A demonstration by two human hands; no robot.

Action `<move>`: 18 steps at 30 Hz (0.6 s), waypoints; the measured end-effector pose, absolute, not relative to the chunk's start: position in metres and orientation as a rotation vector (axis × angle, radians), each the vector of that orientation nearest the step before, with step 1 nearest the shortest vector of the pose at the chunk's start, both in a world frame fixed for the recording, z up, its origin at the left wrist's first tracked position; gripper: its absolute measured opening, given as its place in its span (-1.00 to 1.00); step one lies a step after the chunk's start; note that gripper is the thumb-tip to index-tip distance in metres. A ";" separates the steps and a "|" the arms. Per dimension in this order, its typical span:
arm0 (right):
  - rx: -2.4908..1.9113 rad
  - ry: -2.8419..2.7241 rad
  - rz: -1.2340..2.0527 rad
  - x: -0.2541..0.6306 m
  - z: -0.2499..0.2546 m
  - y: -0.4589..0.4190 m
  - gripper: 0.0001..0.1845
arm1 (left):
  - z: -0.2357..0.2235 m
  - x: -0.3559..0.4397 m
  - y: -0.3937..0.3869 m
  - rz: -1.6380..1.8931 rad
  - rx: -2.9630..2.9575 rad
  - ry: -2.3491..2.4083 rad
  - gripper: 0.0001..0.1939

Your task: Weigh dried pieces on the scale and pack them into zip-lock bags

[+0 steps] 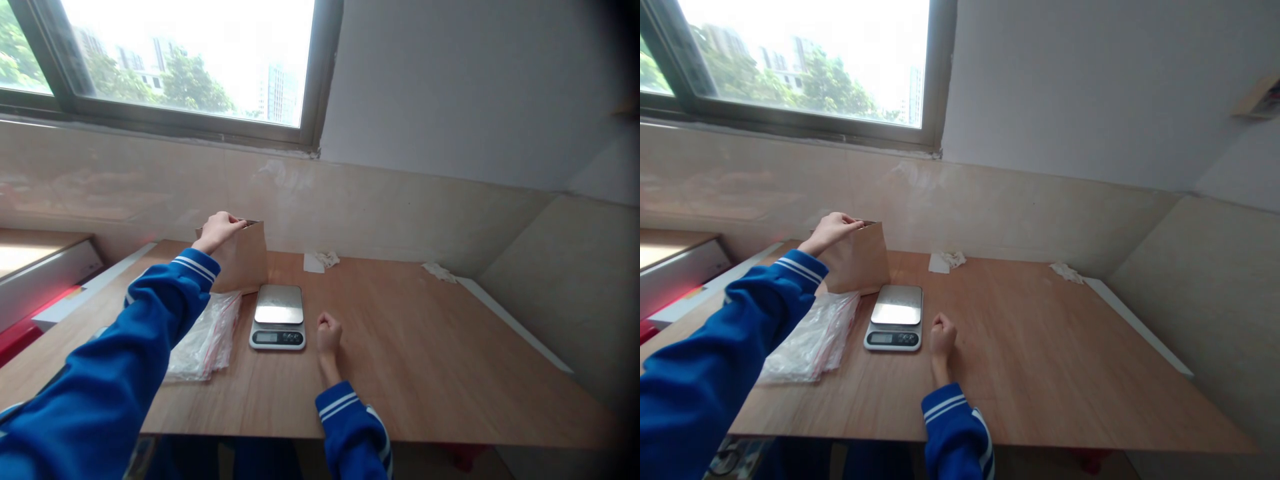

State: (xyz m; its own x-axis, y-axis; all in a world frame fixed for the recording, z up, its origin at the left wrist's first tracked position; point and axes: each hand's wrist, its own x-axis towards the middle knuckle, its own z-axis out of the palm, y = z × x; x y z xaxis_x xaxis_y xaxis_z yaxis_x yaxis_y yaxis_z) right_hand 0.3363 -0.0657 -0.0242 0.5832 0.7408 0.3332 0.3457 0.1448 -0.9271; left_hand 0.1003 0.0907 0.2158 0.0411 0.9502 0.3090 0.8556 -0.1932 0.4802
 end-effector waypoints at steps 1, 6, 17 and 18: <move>-1.459 -0.983 0.360 0.336 -0.024 -0.066 -0.89 | 0.216 0.101 0.090 0.858 2.159 1.903 -0.54; -1.471 -0.982 0.354 0.337 -0.024 -0.065 -0.89 | 0.222 0.102 0.087 0.764 2.248 1.915 -0.58; -1.472 -0.994 0.363 0.336 -0.023 -0.068 -0.88 | 0.227 0.101 0.080 0.552 2.125 1.571 -0.52; -1.472 -0.991 0.364 0.336 -0.023 -0.068 -0.88 | 0.226 0.099 0.080 0.560 2.067 1.555 -0.51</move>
